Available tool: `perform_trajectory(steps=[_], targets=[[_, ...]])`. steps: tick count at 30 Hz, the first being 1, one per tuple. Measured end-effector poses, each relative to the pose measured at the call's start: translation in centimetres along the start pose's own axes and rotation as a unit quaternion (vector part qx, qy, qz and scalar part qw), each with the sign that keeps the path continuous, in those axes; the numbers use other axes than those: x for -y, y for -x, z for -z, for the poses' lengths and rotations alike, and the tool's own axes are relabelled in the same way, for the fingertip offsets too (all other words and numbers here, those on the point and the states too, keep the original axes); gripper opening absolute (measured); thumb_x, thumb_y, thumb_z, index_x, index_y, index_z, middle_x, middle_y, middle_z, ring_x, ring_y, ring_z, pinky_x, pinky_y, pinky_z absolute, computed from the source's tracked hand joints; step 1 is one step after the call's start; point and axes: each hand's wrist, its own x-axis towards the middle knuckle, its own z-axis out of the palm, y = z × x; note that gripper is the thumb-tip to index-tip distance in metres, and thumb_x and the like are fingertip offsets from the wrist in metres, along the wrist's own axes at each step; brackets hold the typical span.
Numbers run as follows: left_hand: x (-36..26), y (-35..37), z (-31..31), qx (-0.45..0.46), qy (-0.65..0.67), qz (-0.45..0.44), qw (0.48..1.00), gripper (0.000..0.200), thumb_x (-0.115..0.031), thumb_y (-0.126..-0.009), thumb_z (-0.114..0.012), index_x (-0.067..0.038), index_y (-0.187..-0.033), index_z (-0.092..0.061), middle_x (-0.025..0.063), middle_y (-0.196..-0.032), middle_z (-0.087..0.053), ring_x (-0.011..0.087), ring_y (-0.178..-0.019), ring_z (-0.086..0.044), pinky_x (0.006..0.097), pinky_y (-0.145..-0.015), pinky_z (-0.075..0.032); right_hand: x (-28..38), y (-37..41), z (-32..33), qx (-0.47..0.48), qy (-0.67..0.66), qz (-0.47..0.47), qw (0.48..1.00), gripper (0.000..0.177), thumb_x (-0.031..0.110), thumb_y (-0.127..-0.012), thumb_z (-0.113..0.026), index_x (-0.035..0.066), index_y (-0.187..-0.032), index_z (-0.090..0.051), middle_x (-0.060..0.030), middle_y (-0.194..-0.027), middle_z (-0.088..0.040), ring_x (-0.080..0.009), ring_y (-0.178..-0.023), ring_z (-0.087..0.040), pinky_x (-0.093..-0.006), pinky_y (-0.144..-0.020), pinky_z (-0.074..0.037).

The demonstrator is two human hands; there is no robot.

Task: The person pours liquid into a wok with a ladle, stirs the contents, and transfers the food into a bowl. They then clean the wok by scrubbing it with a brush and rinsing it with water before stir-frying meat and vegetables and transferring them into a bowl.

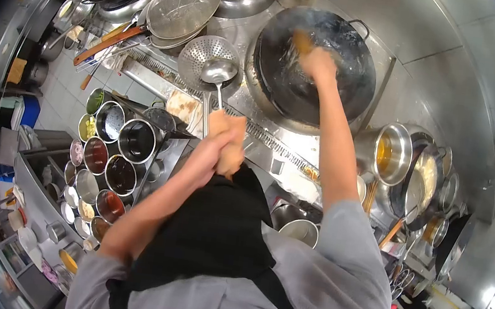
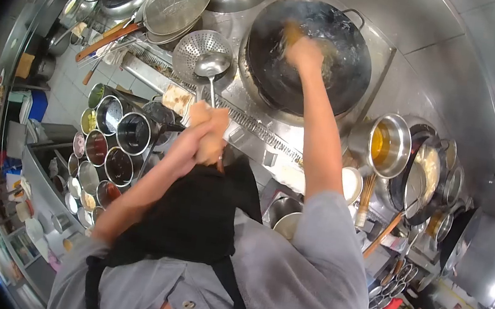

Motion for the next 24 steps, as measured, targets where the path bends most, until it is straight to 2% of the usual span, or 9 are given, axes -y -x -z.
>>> perform_trajectory(steps=[3,6,10,12,13,16,18,21,24], targets=[[1.8,-9.5,-0.6,0.036,-0.073,0.023,0.996,0.051,-0.052,-0.094,-0.052,-0.005,-0.116,-0.053,0.0062,-0.092,-0.062,0.0133,-0.073,-0.062,0.0263,-0.061,-0.049,-1.2,-0.6,-0.2,-0.083,-0.054,0.034,0.994,0.035,0.027,-0.083,-0.053,0.003,-0.104,-0.068,-0.0248,-0.104,-0.066,-0.0389,-0.100,-0.064,-0.0458,-0.089,-0.051],[1.9,-15.4,-3.6,-0.005,-0.158,-0.004,0.987,0.050,-0.053,-0.095,-0.049,-0.006,-0.110,-0.054,0.0092,-0.099,-0.061,0.0181,-0.083,-0.062,0.0287,-0.068,-0.049,-0.2,5.5,0.0,0.049,0.083,0.183,0.978,0.037,0.029,-0.084,-0.052,0.004,-0.104,-0.069,-0.0247,-0.105,-0.066,-0.0390,-0.100,-0.064,-0.0467,-0.092,-0.049],[5.8,-22.5,-5.5,-0.103,-0.084,-0.061,0.989,0.054,-0.041,-0.087,-0.062,0.005,-0.112,-0.047,0.0206,-0.108,-0.059,0.0300,-0.098,-0.061,0.0361,-0.085,-0.047,0.5,3.2,-0.1,0.100,0.101,0.145,0.979,0.043,0.029,-0.084,-0.056,0.004,-0.119,-0.062,-0.0290,-0.113,-0.061,-0.0426,-0.105,-0.061,-0.0490,-0.090,-0.049],[7.0,-24.8,-5.5,-0.177,-0.111,-0.094,0.973,0.060,-0.031,-0.079,-0.066,0.011,-0.115,-0.041,0.0256,-0.108,-0.058,0.0338,-0.099,-0.060,0.0381,-0.087,-0.046,-1.4,-1.8,-4.5,-0.215,-0.121,-0.032,0.969,0.049,0.031,-0.086,-0.056,0.004,-0.127,-0.054,-0.0286,-0.107,-0.061,-0.0438,-0.099,-0.062,-0.0504,-0.085,-0.050],[7.1,-25.2,-5.5,-0.179,-0.106,-0.092,0.974,0.064,-0.026,-0.076,-0.067,0.013,-0.116,-0.038,0.0270,-0.108,-0.058,0.0340,-0.099,-0.061,0.0382,-0.087,-0.047,-2.2,-2.4,-5.6,-0.219,-0.122,-0.033,0.967,0.049,0.031,-0.086,-0.056,0.004,-0.127,-0.054,-0.0286,-0.107,-0.061,-0.0438,-0.099,-0.062,-0.0504,-0.085,-0.050],[7.7,-25.0,-5.0,-0.228,-0.109,-0.117,0.960,0.017,-0.014,-0.080,-0.062,0.002,-0.082,-0.057,0.0104,-0.072,-0.060,0.0200,-0.057,-0.061,0.0356,-0.041,-0.044,-3.4,-0.7,-6.3,-0.148,-0.083,0.032,0.985,0.045,0.029,-0.088,-0.055,0.005,-0.126,-0.050,-0.0272,-0.104,-0.060,-0.0458,-0.094,-0.062,-0.0511,-0.079,-0.051],[6.4,-25.7,-5.0,-0.147,-0.057,-0.048,0.986,0.051,-0.019,-0.073,-0.068,0.010,-0.110,-0.047,0.0229,-0.102,-0.061,0.0328,-0.093,-0.063,0.0385,-0.082,-0.049,-4.3,4.5,-5.0,0.005,-0.007,0.133,0.991,0.055,0.031,-0.086,-0.058,0.012,-0.136,-0.044,-0.0282,-0.109,-0.060,-0.0461,-0.095,-0.062,-0.0507,-0.083,-0.051],[5.7,-24.2,-6.1,-0.199,-0.055,-0.098,0.974,0.038,-0.013,-0.072,-0.065,0.007,-0.102,-0.054,0.0193,-0.095,-0.063,0.0305,-0.086,-0.065,0.0388,-0.077,-0.050,-4.6,8.5,-4.3,-0.022,0.107,0.185,0.977,0.051,0.032,-0.087,-0.056,0.017,-0.135,-0.047,-0.0277,-0.112,-0.061,-0.0458,-0.094,-0.063,-0.0534,-0.081,-0.051],[5.7,-23.7,-5.9,-0.172,-0.054,-0.100,0.979,0.030,-0.010,-0.073,-0.063,0.005,-0.098,-0.055,0.0177,-0.090,-0.063,0.0290,-0.084,-0.065,0.0385,-0.075,-0.050,-4.2,1.1,-4.3,-0.061,-0.023,0.101,0.993,0.054,0.032,-0.087,-0.059,0.019,-0.137,-0.046,-0.0275,-0.120,-0.056,-0.0482,-0.092,-0.062,-0.0536,-0.080,-0.051]])
